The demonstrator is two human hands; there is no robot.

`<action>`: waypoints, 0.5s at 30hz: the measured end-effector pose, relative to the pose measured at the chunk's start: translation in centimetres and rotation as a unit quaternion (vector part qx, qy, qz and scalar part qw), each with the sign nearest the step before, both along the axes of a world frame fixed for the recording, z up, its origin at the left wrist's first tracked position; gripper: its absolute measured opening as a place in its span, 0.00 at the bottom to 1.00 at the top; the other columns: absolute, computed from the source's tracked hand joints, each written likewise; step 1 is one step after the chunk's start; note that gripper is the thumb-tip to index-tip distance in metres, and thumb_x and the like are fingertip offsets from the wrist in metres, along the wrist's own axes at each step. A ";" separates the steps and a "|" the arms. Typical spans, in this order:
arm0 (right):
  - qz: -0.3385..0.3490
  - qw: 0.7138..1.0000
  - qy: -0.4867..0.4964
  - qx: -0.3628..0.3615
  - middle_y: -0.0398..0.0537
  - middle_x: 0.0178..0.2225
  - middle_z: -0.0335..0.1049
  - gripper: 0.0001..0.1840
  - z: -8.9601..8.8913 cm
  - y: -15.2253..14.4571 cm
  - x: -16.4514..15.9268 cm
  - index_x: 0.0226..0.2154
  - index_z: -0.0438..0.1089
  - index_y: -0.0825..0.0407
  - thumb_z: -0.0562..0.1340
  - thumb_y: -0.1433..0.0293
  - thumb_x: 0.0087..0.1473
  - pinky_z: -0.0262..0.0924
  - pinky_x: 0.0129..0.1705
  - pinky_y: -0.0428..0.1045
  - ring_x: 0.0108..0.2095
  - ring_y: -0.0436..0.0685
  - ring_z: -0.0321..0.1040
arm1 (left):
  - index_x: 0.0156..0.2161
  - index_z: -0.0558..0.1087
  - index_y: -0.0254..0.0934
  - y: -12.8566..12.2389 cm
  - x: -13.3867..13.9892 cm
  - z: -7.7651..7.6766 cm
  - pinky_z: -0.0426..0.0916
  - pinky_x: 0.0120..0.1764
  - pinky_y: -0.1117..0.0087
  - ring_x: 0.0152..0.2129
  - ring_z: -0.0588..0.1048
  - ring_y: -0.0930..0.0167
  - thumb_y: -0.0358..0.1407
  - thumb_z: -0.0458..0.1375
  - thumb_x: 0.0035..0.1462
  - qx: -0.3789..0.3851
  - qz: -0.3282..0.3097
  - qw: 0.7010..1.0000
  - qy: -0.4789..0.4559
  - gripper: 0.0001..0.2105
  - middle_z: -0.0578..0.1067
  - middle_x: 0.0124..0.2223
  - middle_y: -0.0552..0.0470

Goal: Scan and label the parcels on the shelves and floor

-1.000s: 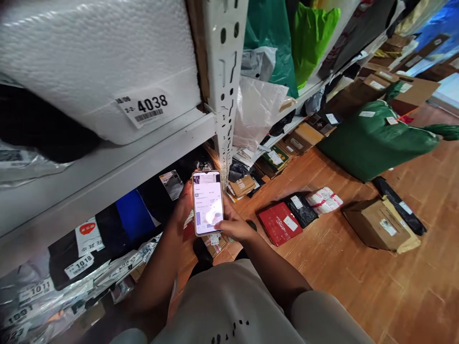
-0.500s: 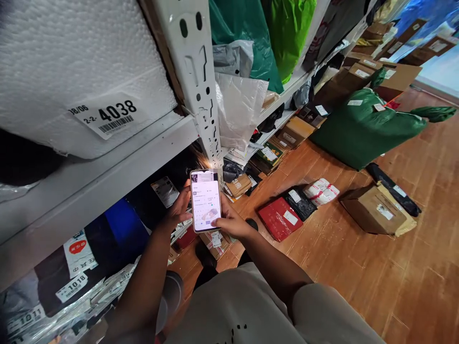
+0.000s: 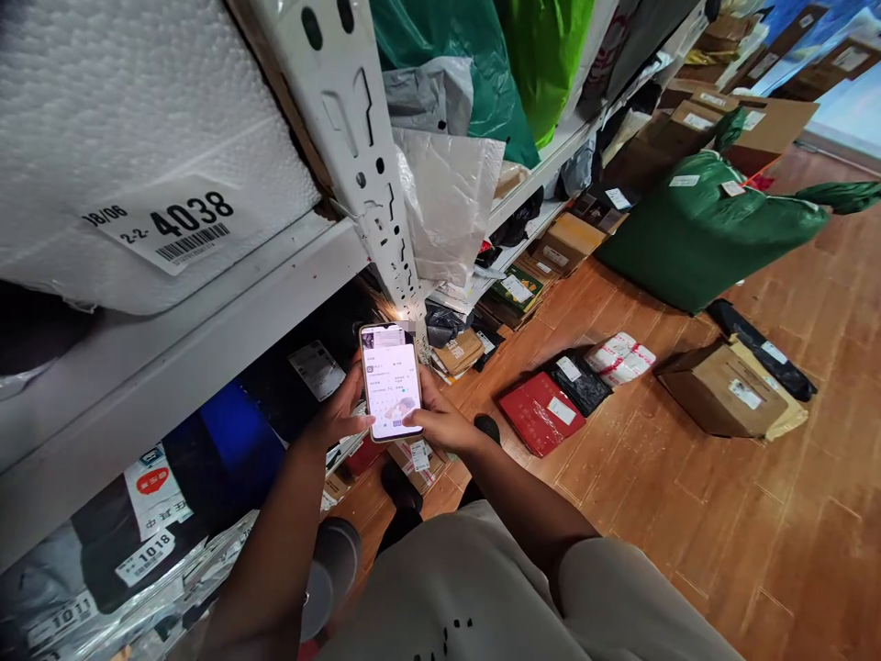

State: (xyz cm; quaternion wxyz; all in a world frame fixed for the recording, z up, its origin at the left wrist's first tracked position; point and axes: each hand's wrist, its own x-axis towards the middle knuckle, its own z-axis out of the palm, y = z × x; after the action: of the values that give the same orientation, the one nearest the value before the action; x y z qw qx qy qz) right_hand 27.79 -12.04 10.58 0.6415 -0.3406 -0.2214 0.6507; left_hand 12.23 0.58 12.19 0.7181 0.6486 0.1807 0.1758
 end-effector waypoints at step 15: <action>-0.013 0.998 0.057 -0.037 0.40 0.55 0.68 0.46 1.0 0.3 -0.3 0.59 0.54 0.37 0.60 0.78 0.36 0.67 0.47 0.56 0.49 0.61 0.68 | 0.68 0.47 0.45 -0.1 -0.1 -0.3 0.37 0.66 0.54 0.67 0.41 0.57 0.36 0.62 0.47 -0.020 0.000 1.000 0.003 0.44 0.48 0.70 0.52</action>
State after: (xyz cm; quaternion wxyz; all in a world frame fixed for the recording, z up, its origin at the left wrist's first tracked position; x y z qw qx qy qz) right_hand 27.49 -11.75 11.61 0.6487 -0.3293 -0.1562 0.6681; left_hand 12.11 0.47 11.84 0.7304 0.6348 0.1861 0.1700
